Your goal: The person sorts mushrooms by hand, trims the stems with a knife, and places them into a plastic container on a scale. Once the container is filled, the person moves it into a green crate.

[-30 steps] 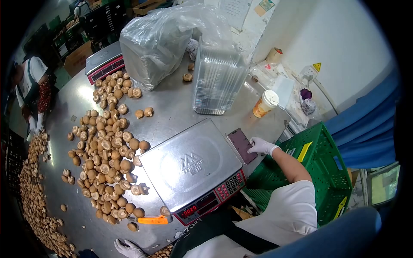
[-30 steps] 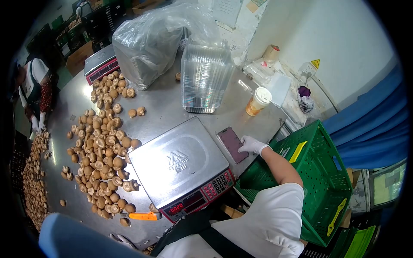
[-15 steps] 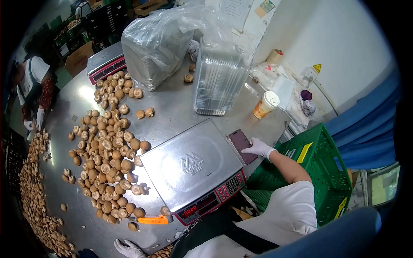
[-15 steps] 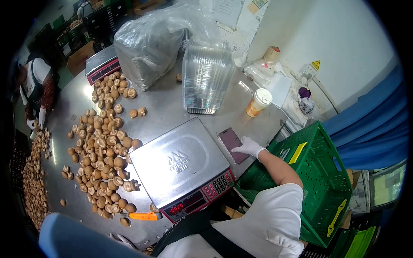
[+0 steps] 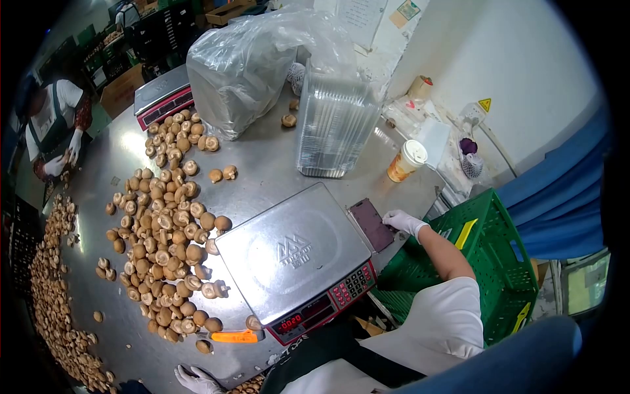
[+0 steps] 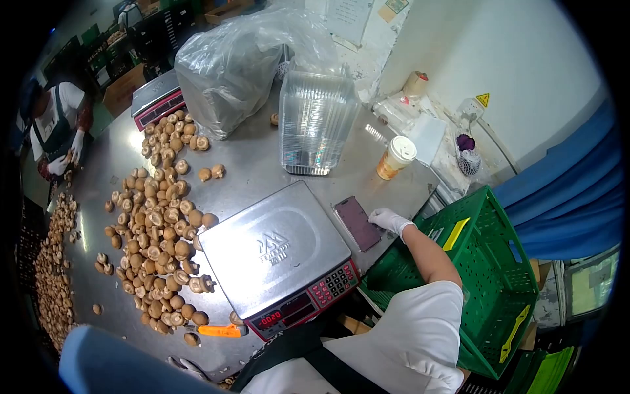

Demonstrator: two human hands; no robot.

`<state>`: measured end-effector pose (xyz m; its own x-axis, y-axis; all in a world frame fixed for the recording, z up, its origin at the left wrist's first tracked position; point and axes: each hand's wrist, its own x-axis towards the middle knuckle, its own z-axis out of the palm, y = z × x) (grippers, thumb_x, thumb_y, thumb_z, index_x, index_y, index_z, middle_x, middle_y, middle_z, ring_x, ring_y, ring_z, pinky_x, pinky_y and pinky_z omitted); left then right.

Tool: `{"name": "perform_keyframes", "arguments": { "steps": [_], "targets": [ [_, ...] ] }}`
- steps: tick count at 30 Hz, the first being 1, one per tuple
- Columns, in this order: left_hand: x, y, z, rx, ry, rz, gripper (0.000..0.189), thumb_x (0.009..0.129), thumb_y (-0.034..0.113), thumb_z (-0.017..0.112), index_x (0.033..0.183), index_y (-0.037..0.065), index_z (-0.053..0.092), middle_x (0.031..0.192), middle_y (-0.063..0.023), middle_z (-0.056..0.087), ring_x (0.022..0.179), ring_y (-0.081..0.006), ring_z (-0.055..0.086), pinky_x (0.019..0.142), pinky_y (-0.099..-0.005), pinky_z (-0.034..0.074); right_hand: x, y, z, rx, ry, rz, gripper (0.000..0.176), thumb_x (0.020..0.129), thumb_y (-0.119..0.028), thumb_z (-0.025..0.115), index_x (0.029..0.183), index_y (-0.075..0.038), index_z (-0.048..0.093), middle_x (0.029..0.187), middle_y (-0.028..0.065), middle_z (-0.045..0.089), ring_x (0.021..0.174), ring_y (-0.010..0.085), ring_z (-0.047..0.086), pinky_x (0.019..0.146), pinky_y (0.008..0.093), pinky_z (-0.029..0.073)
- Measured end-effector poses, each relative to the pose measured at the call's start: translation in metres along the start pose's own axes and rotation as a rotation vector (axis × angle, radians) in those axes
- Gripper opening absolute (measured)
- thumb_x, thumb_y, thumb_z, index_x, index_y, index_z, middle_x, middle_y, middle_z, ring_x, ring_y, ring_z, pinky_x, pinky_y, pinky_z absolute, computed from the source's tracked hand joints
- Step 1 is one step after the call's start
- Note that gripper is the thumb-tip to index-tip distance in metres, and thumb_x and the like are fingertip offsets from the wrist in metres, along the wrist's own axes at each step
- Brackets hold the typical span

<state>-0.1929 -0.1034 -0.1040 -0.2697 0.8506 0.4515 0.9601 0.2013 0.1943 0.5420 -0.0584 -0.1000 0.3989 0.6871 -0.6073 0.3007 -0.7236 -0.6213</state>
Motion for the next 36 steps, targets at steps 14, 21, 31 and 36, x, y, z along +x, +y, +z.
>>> {"name": "perform_keyframes", "arguments": {
  "steps": [14,21,31,36],
  "targets": [
    [0.002,0.001,-0.002,-0.023,-0.009,-0.039,0.039,0.086,0.028,0.056,0.109,-0.004,0.055,0.114,-0.0253,0.053,0.109,-0.0391,0.048,0.096,-0.0484,0.039,0.008,-0.017,-0.009,-0.045,0.305,-0.223,0.02,0.085,-0.023,0.056,0.082,-0.004,0.061,0.063,0.0052,0.056,0.056,0.0145,0.051,0.057,0.0315,0.045],
    [-0.001,-0.003,-0.002,-0.015,-0.019,-0.062,0.04,0.086,0.028,0.056,0.11,-0.004,0.055,0.115,-0.0253,0.052,0.11,-0.0387,0.048,0.096,-0.0484,0.038,-0.079,-0.236,-0.021,-0.12,0.783,-1.052,0.011,0.081,-0.01,0.06,0.089,-0.002,0.058,0.084,0.0086,0.055,0.08,0.0198,0.054,0.072,0.0295,0.043],
    [0.002,-0.001,0.002,-0.015,-0.078,-0.111,0.041,0.086,0.028,0.056,0.112,-0.003,0.054,0.117,-0.0254,0.051,0.11,-0.0382,0.048,0.096,-0.0485,0.038,-0.097,-0.32,0.054,-0.529,0.494,-1.473,0.02,0.076,-0.016,0.06,0.091,-0.003,0.058,0.094,0.0136,0.057,0.097,0.0316,0.053,0.087,0.0406,0.042],
    [0.01,0.033,0.019,-0.127,-0.224,-0.376,0.051,0.089,0.028,0.049,0.13,-0.003,0.041,0.133,-0.0267,0.038,0.125,-0.0384,0.033,0.105,-0.0448,0.025,-0.141,-0.291,0.15,-0.602,0.04,-1.602,0.017,0.071,-0.015,0.058,0.082,-0.001,0.06,0.092,0.0164,0.057,0.092,0.0318,0.054,0.083,0.0422,0.044]
  ]
}}
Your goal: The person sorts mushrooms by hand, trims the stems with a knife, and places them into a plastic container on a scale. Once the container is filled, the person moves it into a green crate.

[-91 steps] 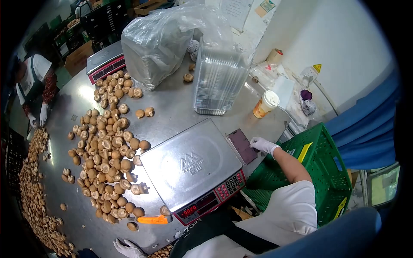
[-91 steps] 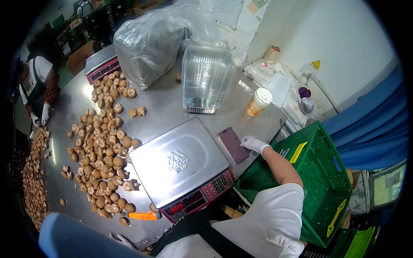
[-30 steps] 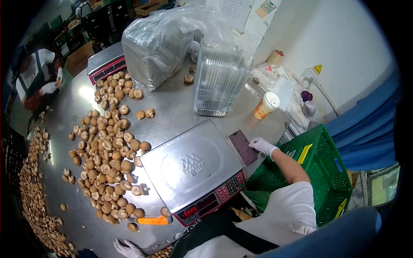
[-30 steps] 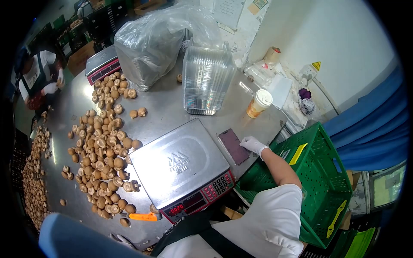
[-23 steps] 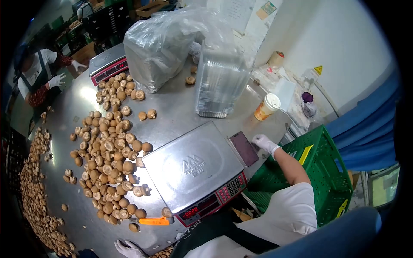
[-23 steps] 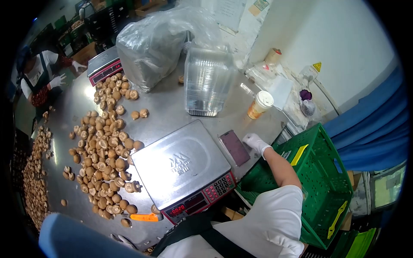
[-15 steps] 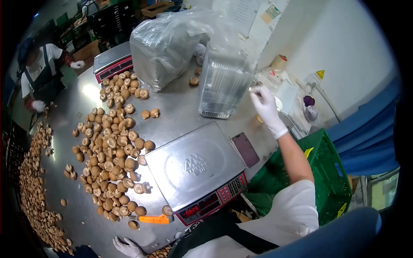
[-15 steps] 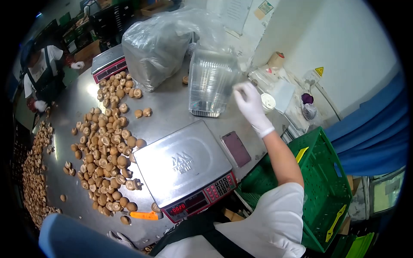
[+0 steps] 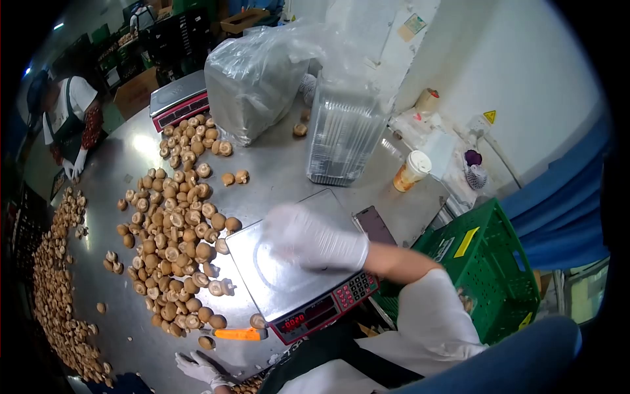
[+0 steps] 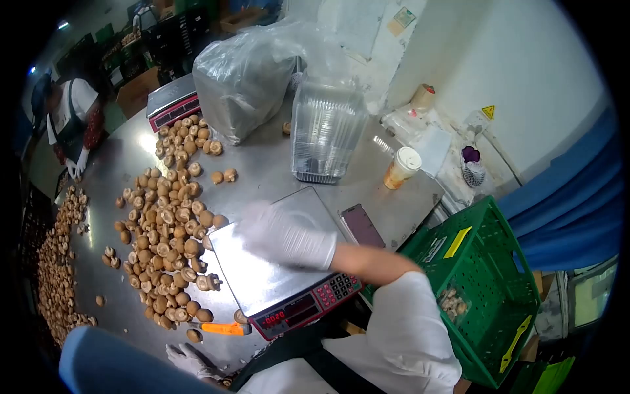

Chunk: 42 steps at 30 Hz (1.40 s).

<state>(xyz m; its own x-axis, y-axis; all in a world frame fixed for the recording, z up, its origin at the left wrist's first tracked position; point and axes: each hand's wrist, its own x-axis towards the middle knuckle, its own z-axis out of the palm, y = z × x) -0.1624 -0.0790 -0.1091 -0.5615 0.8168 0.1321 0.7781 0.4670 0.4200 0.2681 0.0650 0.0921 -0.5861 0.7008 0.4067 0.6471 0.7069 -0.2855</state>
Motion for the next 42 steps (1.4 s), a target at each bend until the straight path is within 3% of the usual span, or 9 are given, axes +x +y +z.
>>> {"name": "perform_keyframes", "arguments": {
  "steps": [7,13,16,23,27,33,39,40,42],
  "targets": [
    [-0.022,0.057,0.026,-0.097,-0.013,0.325,0.057,0.088,0.04,0.047,0.128,-0.001,0.043,0.131,-0.0237,0.042,0.123,-0.0396,0.035,0.104,-0.0505,0.022,-0.018,-0.137,0.112,0.329,-0.077,-0.166,0.033,0.074,-0.021,0.06,0.101,-0.003,0.053,0.102,0.0142,0.05,0.094,0.0278,0.05,0.08,0.04,0.04],
    [-0.017,0.035,0.028,-0.247,0.001,0.52,0.042,0.083,0.031,0.061,0.109,-0.001,0.053,0.111,-0.0209,0.053,0.11,-0.0384,0.044,0.095,-0.0487,0.033,-0.032,-0.168,0.164,0.178,-0.493,0.109,0.037,0.075,-0.025,0.06,0.105,-0.005,0.053,0.106,0.0129,0.049,0.096,0.0283,0.049,0.082,0.04,0.037],
    [-0.008,0.029,0.014,-0.326,-0.26,0.436,0.034,0.081,0.027,0.065,0.099,-0.001,0.054,0.094,-0.0169,0.054,0.091,-0.0334,0.051,0.085,-0.0411,0.04,-0.04,-0.172,0.197,-0.046,-0.431,0.168,0.033,0.076,-0.025,0.057,0.104,-0.007,0.054,0.104,0.0127,0.049,0.093,0.0283,0.049,0.083,0.0406,0.036],
    [0.028,0.008,-0.004,-0.795,-0.263,0.113,0.037,0.084,0.006,0.057,0.118,-0.001,0.044,0.107,-0.0118,0.052,0.097,-0.0201,0.051,0.087,-0.0293,0.043,-0.053,-0.166,0.251,-0.053,-0.298,0.174,0.022,0.079,-0.012,0.049,0.1,-0.014,0.054,0.094,0.0045,0.054,0.089,0.0208,0.055,0.078,0.0396,0.038],
    [0.06,0.001,-0.021,-1.108,-0.313,-0.184,0.036,0.085,0.007,0.057,0.119,0.007,0.043,0.102,-0.006,0.047,0.076,-0.0102,0.049,0.061,-0.0218,0.045,-0.043,-0.173,0.238,0.072,-0.28,0.193,0.026,0.077,-0.011,0.052,0.103,-0.015,0.055,0.091,0.0035,0.052,0.084,0.0184,0.056,0.078,0.036,0.034],
    [0.1,-0.009,-0.002,-0.806,-0.163,0.094,0.04,0.08,0.009,0.061,0.115,-0.002,0.043,0.109,-0.0149,0.046,0.103,-0.0236,0.046,0.093,-0.0347,0.036,-0.012,-0.18,0.23,0.157,-0.288,0.039,0.021,0.075,-0.015,0.056,0.096,-0.014,0.058,0.091,0.0017,0.055,0.088,0.0195,0.054,0.081,0.037,0.036],
    [0.141,0.023,0.007,-0.563,-0.188,0.4,0.056,0.077,0.015,0.066,0.128,0.005,0.046,0.134,-0.0205,0.036,0.121,-0.0335,0.038,0.099,-0.0373,0.037,0.048,-0.158,0.236,0.166,-0.056,0.376,0.038,0.075,-0.02,0.059,0.111,-0.008,0.054,0.108,0.0105,0.054,0.101,0.029,0.05,0.089,0.0405,0.037],
    [0.14,0.036,0.008,-0.82,-0.252,0.391,0.051,0.073,0.018,0.07,0.121,0.008,0.054,0.132,-0.0209,0.037,0.119,-0.0363,0.039,0.1,-0.0397,0.035,0.062,-0.154,0.239,0.164,-0.061,0.373,0.038,0.075,-0.02,0.059,0.111,-0.008,0.054,0.108,0.0105,0.054,0.101,0.029,0.05,0.089,0.0405,0.037],
    [0.134,0.046,0.002,-0.404,-0.184,0.66,0.047,0.069,0.018,0.07,0.114,0.009,0.059,0.12,-0.0182,0.048,0.114,-0.0382,0.042,0.102,-0.0462,0.032,0.081,-0.153,0.244,-0.022,-0.105,0.294,0.051,0.074,-0.023,0.061,0.121,-0.006,0.049,0.127,0.0182,0.044,0.111,0.0351,0.044,0.093,0.0414,0.036]
  ]
}}
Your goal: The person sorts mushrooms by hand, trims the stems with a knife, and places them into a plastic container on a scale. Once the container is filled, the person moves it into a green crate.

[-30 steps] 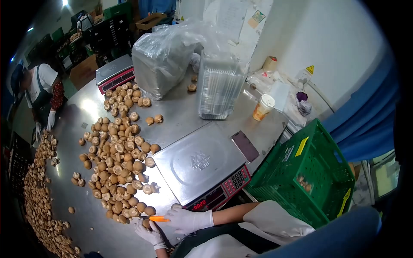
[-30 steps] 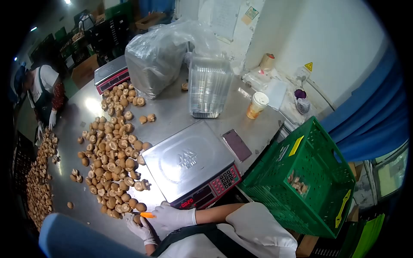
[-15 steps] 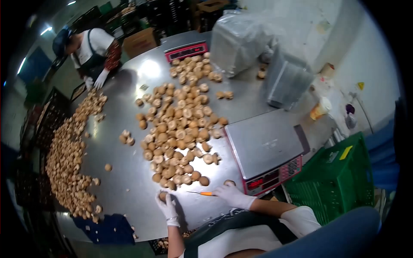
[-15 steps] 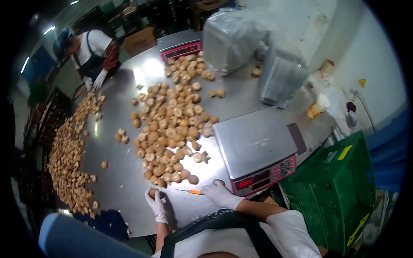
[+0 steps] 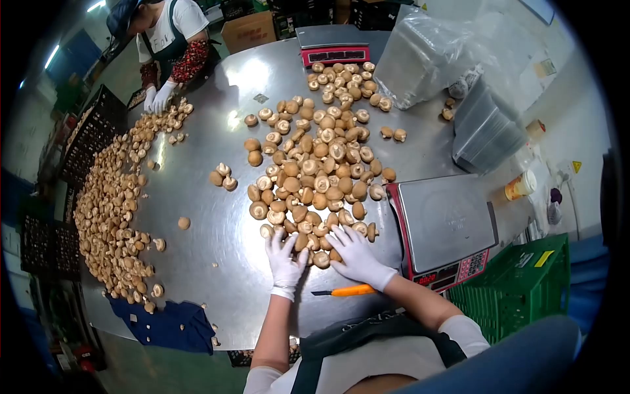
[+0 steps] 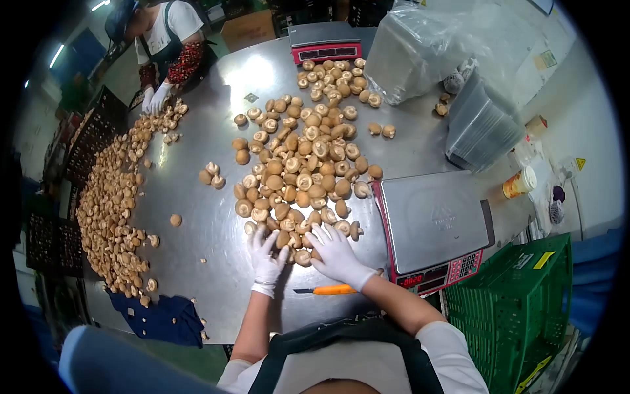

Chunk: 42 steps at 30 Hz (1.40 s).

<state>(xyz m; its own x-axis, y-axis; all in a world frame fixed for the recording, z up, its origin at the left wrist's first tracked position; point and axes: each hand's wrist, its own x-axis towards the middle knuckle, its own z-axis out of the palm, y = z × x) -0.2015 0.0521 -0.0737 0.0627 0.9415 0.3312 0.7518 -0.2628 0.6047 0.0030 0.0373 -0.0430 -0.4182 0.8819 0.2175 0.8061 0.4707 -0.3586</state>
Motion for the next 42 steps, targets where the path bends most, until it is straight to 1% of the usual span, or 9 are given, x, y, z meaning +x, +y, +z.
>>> {"name": "perform_keyframes", "arguments": {
  "steps": [5,9,13,14,17,23,31,36,42],
  "targets": [
    [-0.032,0.008,-0.004,0.086,-0.05,0.134,0.037,0.071,0.013,0.067,0.108,0.012,0.061,0.109,-0.0131,0.055,0.109,-0.0364,0.047,0.093,-0.0461,0.036,-0.017,-0.007,0.027,0.041,-0.223,-0.028,0.061,0.073,-0.026,0.062,0.127,-0.006,0.044,0.138,0.0234,0.029,0.116,0.0397,0.04,0.097,0.0439,0.034],
    [-0.069,0.003,-0.008,0.131,0.047,0.143,0.027,0.071,0.009,0.066,0.097,0.013,0.065,0.111,-0.0136,0.054,0.111,-0.0403,0.045,0.092,-0.0484,0.038,-0.038,-0.01,-0.011,0.004,-0.302,-0.115,0.053,0.073,-0.025,0.062,0.121,-0.006,0.048,0.136,0.0196,0.034,0.116,0.04,0.039,0.095,0.0442,0.036],
    [-0.08,0.011,-0.016,0.157,0.165,-0.053,0.026,0.071,0.009,0.065,0.097,0.011,0.062,0.116,-0.016,0.05,0.118,-0.0465,0.037,0.099,-0.0525,0.032,-0.035,0.006,-0.089,0.271,-0.03,-0.133,0.032,0.069,-0.014,0.064,0.099,-0.007,0.058,0.105,0.0168,0.052,0.104,0.0359,0.05,0.09,0.0439,0.04],
    [-0.083,0.006,-0.015,0.153,0.197,-0.048,0.03,0.071,0.01,0.066,0.1,0.009,0.06,0.119,-0.0184,0.047,0.119,-0.0457,0.037,0.101,-0.0514,0.031,-0.027,0.02,-0.124,0.29,-0.137,-0.043,0.037,0.069,-0.012,0.063,0.105,-0.005,0.057,0.117,0.0188,0.051,0.107,0.0375,0.048,0.092,0.0459,0.039],
    [-0.087,0.007,-0.018,0.112,0.199,-0.218,0.049,0.07,0.015,0.068,0.113,0.0,0.051,0.129,-0.0242,0.036,0.12,-0.04,0.038,0.104,-0.0456,0.028,-0.03,0.074,-0.201,0.042,0.39,0.123,0.033,0.07,-0.006,0.062,0.103,-0.004,0.059,0.116,0.0181,0.053,0.11,0.0358,0.049,0.094,0.0409,0.04],
    [-0.103,-0.006,-0.008,0.116,0.276,-0.335,0.083,0.076,0.037,0.066,0.136,-0.004,0.027,0.139,-0.0268,0.023,0.128,-0.0391,0.028,0.107,-0.0436,0.024,-0.037,0.231,-0.312,-0.063,0.784,0.404,0.02,0.082,-0.008,0.055,0.101,-0.001,0.057,0.103,0.0138,0.058,0.1,0.0284,0.055,0.09,0.0337,0.041],
    [-0.12,0.006,-0.016,0.059,0.303,-0.547,0.074,0.082,0.033,0.06,0.137,-0.003,0.027,0.14,-0.0269,0.023,0.131,-0.04,0.023,0.108,-0.0448,0.019,-0.037,0.35,-0.327,-0.445,0.457,0.695,0.027,0.086,-0.023,0.052,0.101,-0.003,0.063,0.102,0.016,0.063,0.097,0.0332,0.058,0.084,0.0397,0.045],
    [-0.141,-0.005,-0.014,0.034,0.412,-0.61,0.058,0.087,0.023,0.053,0.133,-0.006,0.032,0.137,-0.0263,0.026,0.128,-0.0384,0.029,0.106,-0.0434,0.027,-0.044,0.376,-0.337,0.118,0.37,0.718,0.02,0.081,-0.018,0.061,0.078,0.001,0.065,0.067,0.0066,0.061,0.069,0.0137,0.056,0.068,0.0298,0.044],
    [-0.14,-0.007,-0.015,-0.083,0.479,-0.629,0.051,0.092,0.018,0.046,0.135,-0.003,0.029,0.138,-0.0223,0.024,0.126,-0.0337,0.033,0.104,-0.0425,0.031,-0.053,0.387,-0.332,0.176,0.394,0.732,0.022,0.084,-0.019,0.054,0.081,0.0,0.064,0.069,0.0066,0.06,0.07,0.0128,0.052,0.069,0.0304,0.043]
  ]
}}
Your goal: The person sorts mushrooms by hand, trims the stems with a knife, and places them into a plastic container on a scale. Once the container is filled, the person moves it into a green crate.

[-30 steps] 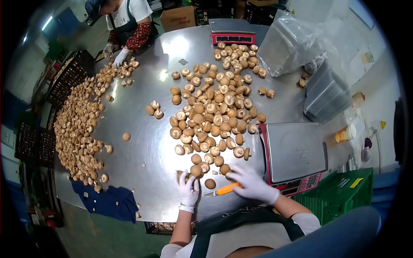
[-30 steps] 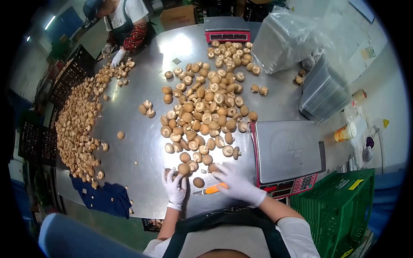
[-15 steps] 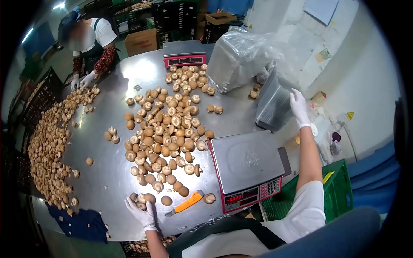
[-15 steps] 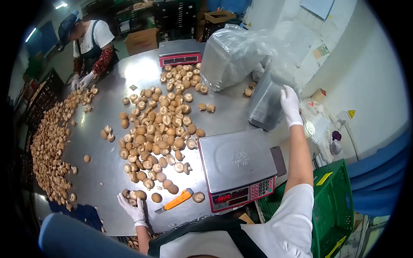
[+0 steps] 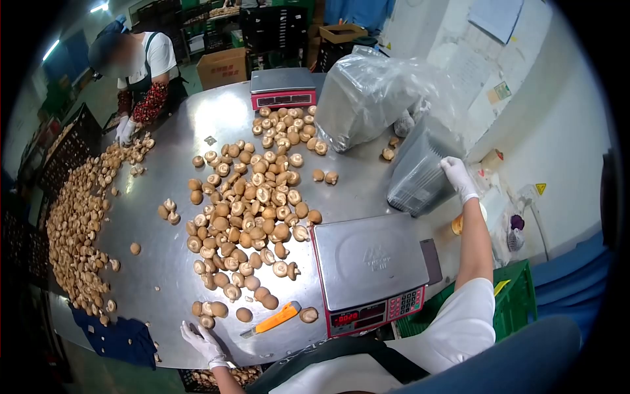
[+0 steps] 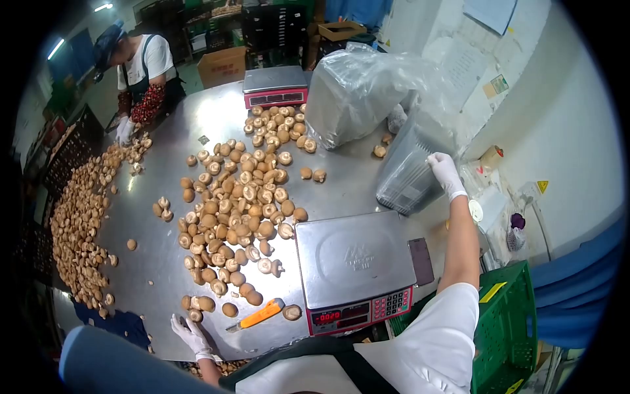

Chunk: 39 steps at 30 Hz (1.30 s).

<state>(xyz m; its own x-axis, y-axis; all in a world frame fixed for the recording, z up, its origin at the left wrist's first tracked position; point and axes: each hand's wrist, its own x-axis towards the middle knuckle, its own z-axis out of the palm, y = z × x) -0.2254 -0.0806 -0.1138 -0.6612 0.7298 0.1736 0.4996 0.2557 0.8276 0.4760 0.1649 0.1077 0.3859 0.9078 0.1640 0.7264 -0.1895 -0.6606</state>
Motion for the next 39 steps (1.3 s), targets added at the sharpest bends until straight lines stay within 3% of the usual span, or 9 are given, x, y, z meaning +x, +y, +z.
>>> {"name": "perform_keyframes", "arguments": {
  "steps": [3,5,8,12,14,17,21,30,39],
  "targets": [
    [0.007,-0.012,0.0,0.108,0.037,-0.012,0.048,0.091,0.015,0.047,0.133,-0.003,0.031,0.132,-0.0195,0.031,0.12,-0.0311,0.04,0.102,-0.038,0.034,0.029,0.053,-0.008,-0.038,0.48,-0.3,0.026,0.088,-0.025,0.052,0.089,-0.001,0.061,0.088,0.0113,0.061,0.079,0.0235,0.056,0.072,0.0346,0.044],
    [0.009,-0.02,0.0,0.014,0.046,-0.052,0.049,0.09,0.013,0.049,0.133,-0.002,0.031,0.13,-0.0181,0.034,0.117,-0.0295,0.042,0.101,-0.038,0.035,0.048,0.083,-0.051,-0.475,0.699,-0.457,0.022,0.091,-0.021,0.047,0.086,-0.003,0.059,0.081,0.0106,0.057,0.072,0.0218,0.053,0.069,0.0343,0.044],
    [0.014,-0.013,0.002,-0.208,0.103,-0.16,0.052,0.087,0.009,0.052,0.133,0.0,0.031,0.126,-0.0152,0.038,0.115,-0.0271,0.043,0.099,-0.0374,0.036,-0.041,-0.044,-0.062,0.358,0.707,-0.297,0.019,0.093,-0.014,0.045,0.094,-0.001,0.059,0.082,0.0032,0.054,0.074,0.0138,0.049,0.069,0.0288,0.042],
    [0.016,0.005,0.008,-0.116,0.048,-0.034,0.047,0.084,0.005,0.054,0.128,0.0,0.037,0.121,-0.0141,0.042,0.11,-0.0249,0.046,0.097,-0.0359,0.038,-0.153,-0.093,-0.027,-0.098,0.534,-0.383,0.014,0.09,-0.005,0.045,0.094,0.001,0.057,0.085,0.0081,0.056,0.079,0.0176,0.052,0.074,0.0299,0.042],
    [0.019,0.038,0.009,0.028,-0.012,0.155,0.04,0.081,0.003,0.056,0.119,0.001,0.046,0.115,-0.0151,0.046,0.105,-0.0265,0.049,0.094,-0.0359,0.039,-0.196,-0.096,0.011,-0.186,0.381,-0.807,0.009,0.083,0.0,0.048,0.088,0.0,0.055,0.082,0.0102,0.055,0.078,0.0232,0.054,0.074,0.0339,0.043],
    [0.023,0.064,0.019,0.169,-0.096,0.384,0.031,0.075,0.005,0.061,0.106,0.003,0.055,0.1,-0.0154,0.055,0.095,-0.0326,0.052,0.087,-0.0391,0.042,-0.254,-0.111,0.06,-0.25,0.034,-0.829,0.017,0.066,0.001,0.063,0.08,-0.005,0.056,0.079,0.0109,0.055,0.077,0.03,0.053,0.071,0.0388,0.043],
    [0.026,0.074,0.036,0.206,-0.255,0.505,0.033,0.073,0.012,0.067,0.103,0.005,0.058,0.093,-0.0131,0.058,0.088,-0.031,0.054,0.081,-0.0388,0.043,-0.3,-0.089,0.094,-0.21,-0.217,-0.736,0.018,0.067,-0.002,0.066,0.081,-0.007,0.055,0.079,0.009,0.055,0.077,0.029,0.053,0.071,0.0391,0.041],
    [0.031,0.092,0.064,0.283,-0.451,0.489,0.056,0.067,0.021,0.07,0.119,0.008,0.052,0.109,-0.0129,0.053,0.099,-0.0312,0.05,0.087,-0.0418,0.04,-0.325,-0.154,0.083,-0.16,-0.21,-0.708,0.024,0.06,-0.004,0.068,0.083,-0.004,0.059,0.081,0.0082,0.054,0.083,0.0285,0.052,0.078,0.0404,0.041],
    [0.033,0.058,0.013,0.402,-0.524,0.525,0.049,0.067,0.016,0.07,0.114,0.009,0.056,0.113,-0.0133,0.052,0.103,-0.0314,0.047,0.087,-0.0417,0.04,-0.35,-0.206,0.235,0.168,-0.66,-0.61,0.027,0.075,-0.008,0.061,0.101,-0.004,0.055,0.094,0.0125,0.056,0.091,0.032,0.054,0.079,0.0389,0.044]
  ]
}}
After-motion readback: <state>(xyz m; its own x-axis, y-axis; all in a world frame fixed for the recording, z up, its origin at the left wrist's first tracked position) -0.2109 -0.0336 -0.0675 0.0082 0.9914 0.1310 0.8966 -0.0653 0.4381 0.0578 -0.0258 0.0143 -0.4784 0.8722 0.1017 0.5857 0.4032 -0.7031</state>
